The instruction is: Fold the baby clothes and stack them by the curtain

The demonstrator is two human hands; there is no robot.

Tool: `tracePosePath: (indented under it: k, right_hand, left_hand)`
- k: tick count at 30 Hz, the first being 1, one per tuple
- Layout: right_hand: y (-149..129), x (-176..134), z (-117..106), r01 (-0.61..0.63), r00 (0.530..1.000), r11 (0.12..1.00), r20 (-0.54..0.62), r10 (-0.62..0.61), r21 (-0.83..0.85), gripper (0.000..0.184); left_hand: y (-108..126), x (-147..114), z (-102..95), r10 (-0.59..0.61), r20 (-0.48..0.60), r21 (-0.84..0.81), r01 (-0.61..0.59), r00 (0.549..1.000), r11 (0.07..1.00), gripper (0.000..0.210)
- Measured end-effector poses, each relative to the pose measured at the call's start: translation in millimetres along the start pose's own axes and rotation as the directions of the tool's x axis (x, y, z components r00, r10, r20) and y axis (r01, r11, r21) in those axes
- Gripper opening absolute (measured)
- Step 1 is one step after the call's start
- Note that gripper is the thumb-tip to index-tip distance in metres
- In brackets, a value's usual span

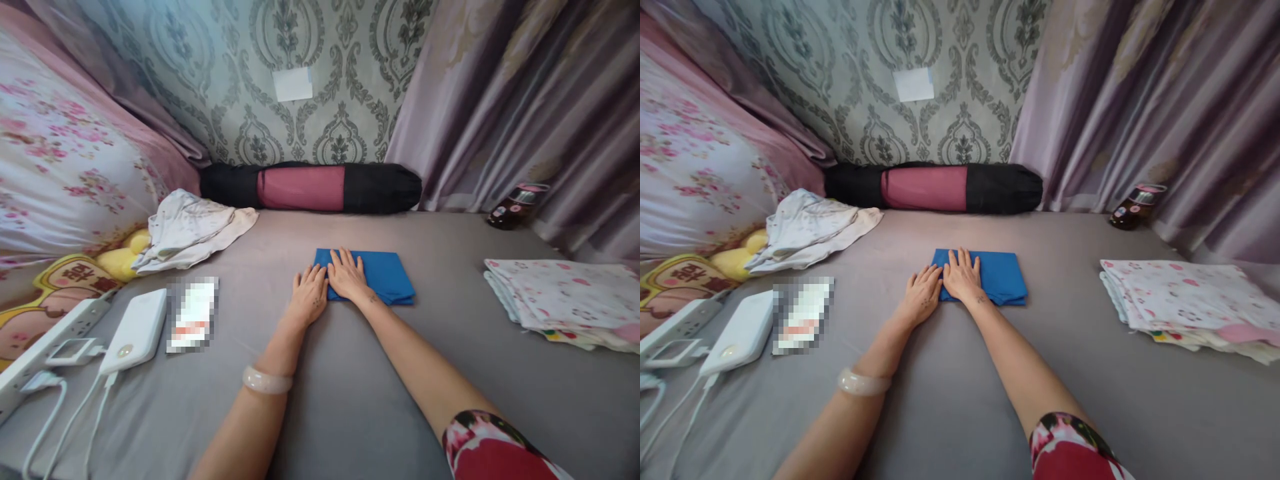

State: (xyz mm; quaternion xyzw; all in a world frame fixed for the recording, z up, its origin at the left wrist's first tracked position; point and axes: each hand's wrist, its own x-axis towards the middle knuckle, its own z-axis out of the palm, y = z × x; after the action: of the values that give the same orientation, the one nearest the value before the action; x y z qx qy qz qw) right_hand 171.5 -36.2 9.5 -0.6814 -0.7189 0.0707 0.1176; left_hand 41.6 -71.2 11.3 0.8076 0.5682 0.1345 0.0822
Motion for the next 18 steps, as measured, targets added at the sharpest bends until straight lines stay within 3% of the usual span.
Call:
tracePosePath:
  k: [6,12,18]
  right_hand:
    - [10,0,-9,-0.021,0.997,0.998,0.069,0.018,0.054,0.056]
    - [27,-4,-18,-0.086,0.996,0.992,-0.02,0.084,-0.088,0.056]
    - [33,-9,-11,-0.114,0.993,0.988,-0.008,0.114,-0.107,0.055]
  left_hand:
    - [2,-2,-3.4,0.041,0.023,0.004,-0.041,0.999,0.999,0.05]
    - [0,-4,-1.0,0.069,0.022,0.01,-0.069,0.997,0.998,0.056]
    - [-2,-3,2.8,0.082,0.01,0.02,-0.082,0.997,0.996,0.06]
